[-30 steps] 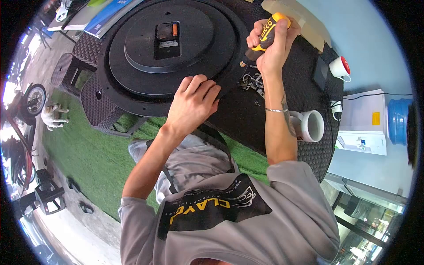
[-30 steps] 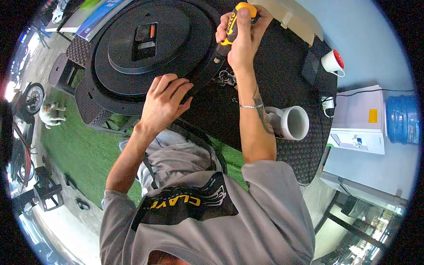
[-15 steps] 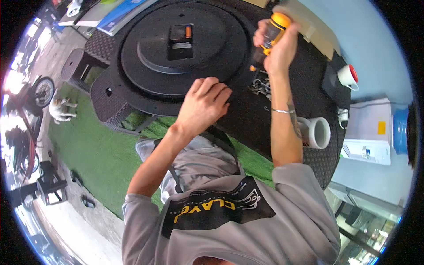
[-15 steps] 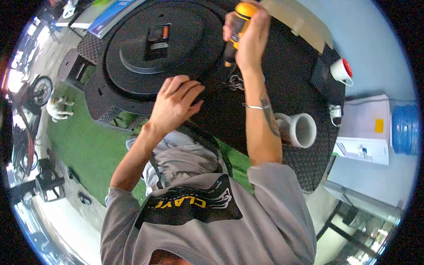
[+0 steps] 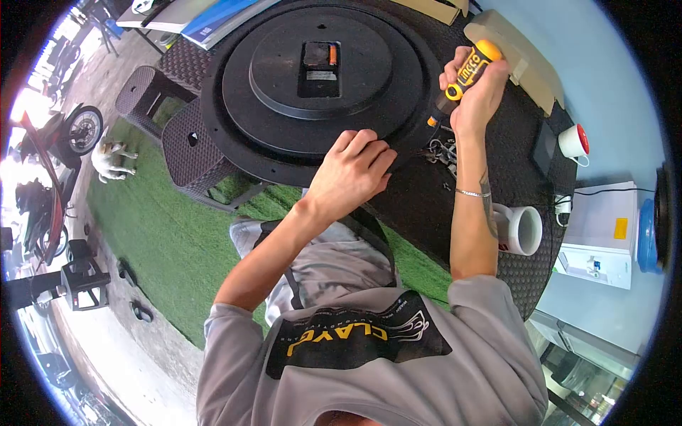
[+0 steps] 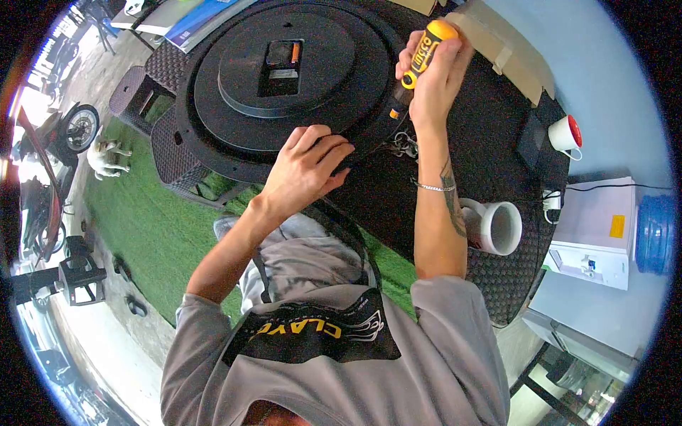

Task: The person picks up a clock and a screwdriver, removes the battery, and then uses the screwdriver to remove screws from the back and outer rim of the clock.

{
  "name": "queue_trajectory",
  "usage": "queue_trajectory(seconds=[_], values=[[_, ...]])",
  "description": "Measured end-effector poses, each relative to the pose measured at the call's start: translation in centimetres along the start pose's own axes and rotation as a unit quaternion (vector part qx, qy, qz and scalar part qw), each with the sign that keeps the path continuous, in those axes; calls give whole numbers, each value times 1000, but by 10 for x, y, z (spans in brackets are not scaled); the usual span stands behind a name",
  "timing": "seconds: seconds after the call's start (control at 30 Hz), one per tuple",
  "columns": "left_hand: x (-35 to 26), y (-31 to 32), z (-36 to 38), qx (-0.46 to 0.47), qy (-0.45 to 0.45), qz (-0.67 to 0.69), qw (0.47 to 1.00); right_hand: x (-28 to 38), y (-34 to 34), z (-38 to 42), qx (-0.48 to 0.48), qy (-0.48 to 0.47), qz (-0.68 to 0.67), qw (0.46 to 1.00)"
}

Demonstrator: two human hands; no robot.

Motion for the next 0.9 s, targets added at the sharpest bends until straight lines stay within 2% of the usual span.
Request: queue_trajectory(seconds=[0.13, 0.2, 0.27, 0.43, 0.5, 0.73, 0.8, 0.87, 0.9], values=[[1, -1, 0, -4, -4, -1, 1000, 17, 1, 3, -37, -17, 103, 994], [0, 0, 0, 5, -3, 2, 1000, 18, 1, 0, -14, -23, 98, 995], [1, 0, 0, 6, -4, 1, 1000, 9, 2, -2, 4, 14, 81, 997], [0, 1, 0, 3, -5, -7, 1000, 9, 1, 1, -27, -17, 61, 998], [0, 1, 0, 9, -6, -5, 1000, 13, -2, 4, -54, -36, 153, 986], [0, -7, -10, 0, -7, 30, 1000, 9, 7, 2, -28, 7, 107, 994], [3, -25, -29, -76, -8, 64, 995, 3, 10, 3, -4, 40, 70, 997], [14, -44, -53, -154, -23, 150, 976, 1, 7, 3, -4, 41, 81, 996], [18, -58, -68, -204, -3, 177, 963, -3, 0, 6, -20, 69, 101, 992]])
Point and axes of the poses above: each hand's wrist, its own z-axis away from the middle knuckle, its own y-axis out of the palm, x = y × z, the point moved 9 cm from there along -z, towards the middle knuckle, and after that the axes turned 5 degrees about x, right-handed, at the moved point
